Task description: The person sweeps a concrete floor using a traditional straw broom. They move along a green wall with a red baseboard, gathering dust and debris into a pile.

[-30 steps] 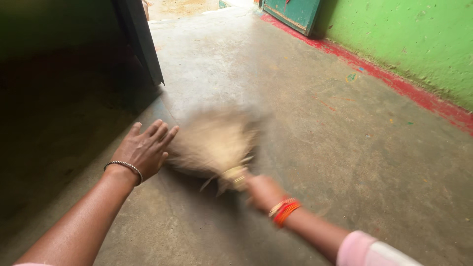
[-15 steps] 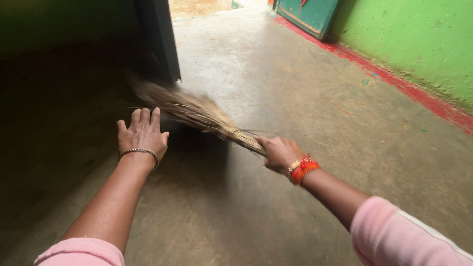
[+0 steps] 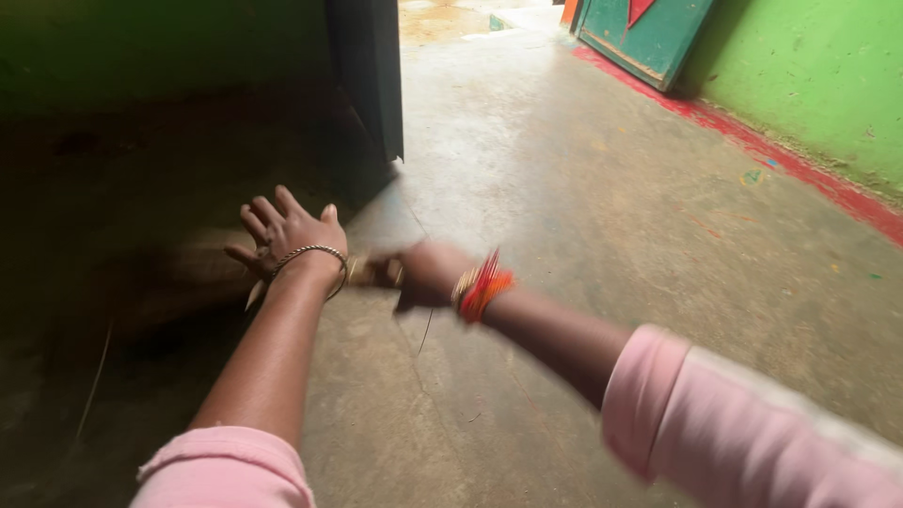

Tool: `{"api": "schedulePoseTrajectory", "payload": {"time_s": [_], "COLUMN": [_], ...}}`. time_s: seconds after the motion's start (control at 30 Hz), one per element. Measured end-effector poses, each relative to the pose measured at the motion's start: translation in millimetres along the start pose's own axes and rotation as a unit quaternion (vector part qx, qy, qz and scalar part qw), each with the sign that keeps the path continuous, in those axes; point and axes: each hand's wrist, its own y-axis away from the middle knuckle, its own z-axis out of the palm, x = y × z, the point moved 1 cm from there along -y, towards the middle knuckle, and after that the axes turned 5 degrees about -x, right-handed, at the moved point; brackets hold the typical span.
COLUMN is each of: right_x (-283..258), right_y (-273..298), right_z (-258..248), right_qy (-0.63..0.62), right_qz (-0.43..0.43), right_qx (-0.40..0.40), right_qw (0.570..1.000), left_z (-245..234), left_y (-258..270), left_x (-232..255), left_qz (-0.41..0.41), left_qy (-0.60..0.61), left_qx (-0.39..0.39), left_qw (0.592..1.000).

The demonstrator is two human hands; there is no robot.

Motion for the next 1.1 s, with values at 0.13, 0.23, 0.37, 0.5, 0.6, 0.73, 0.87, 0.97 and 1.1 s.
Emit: {"api": "schedulePoseTrajectory", "payload": {"time_s": [0.13, 0.23, 0.37, 0.5, 0.6, 0.73, 0.87, 0.97, 1.1], "right_x": [70, 88, 49, -22, -45, -43, 18, 57, 37], "right_y": [-3, -9, -25, -20, -34, -85, -113, -123, -106], "right_z": [-74, -93, -33, 9, 2, -25, -33, 22, 90], "right_qy": [0.057, 0.149, 0.102, 0.025, -0.022, -0.023, -0.074, -0.009, -0.068], "right_qz": [0.095, 0.121, 0.113, 0.004, -0.103, -0.141, -0.055, 0.058, 0.160], "right_qx": [0.011, -0.025, -0.048, -0.077, -0.025, 0.052, 0.118, 0.125, 0.092], "right_qw": [0.994, 0.981, 0.987, 0.997, 0.994, 0.988, 0.989, 0.990, 0.980], "left_z": [-4, -11, -16, -26, -31, -47, -47, -45, -50], "left_y": [2, 2, -9, -20, -28, -30, -27, -25, -19], "left_x": [-10, -26, -66, -96, -114, -141, -153, -158, -158], "left_qz": [0.008, -0.012, -0.028, -0.061, -0.086, -0.093, -0.114, -0.115, -0.066], "left_qy": [-0.003, -0.004, -0.042, -0.059, -0.067, -0.081, -0.104, -0.176, -0.240], "left_qx": [0.024, -0.008, -0.025, 0.006, 0.014, 0.082, 0.102, 0.070, 0.048], "left_qw": [1.000, 1.000, 0.998, 0.996, 0.994, 0.989, 0.983, 0.975, 0.967]}}
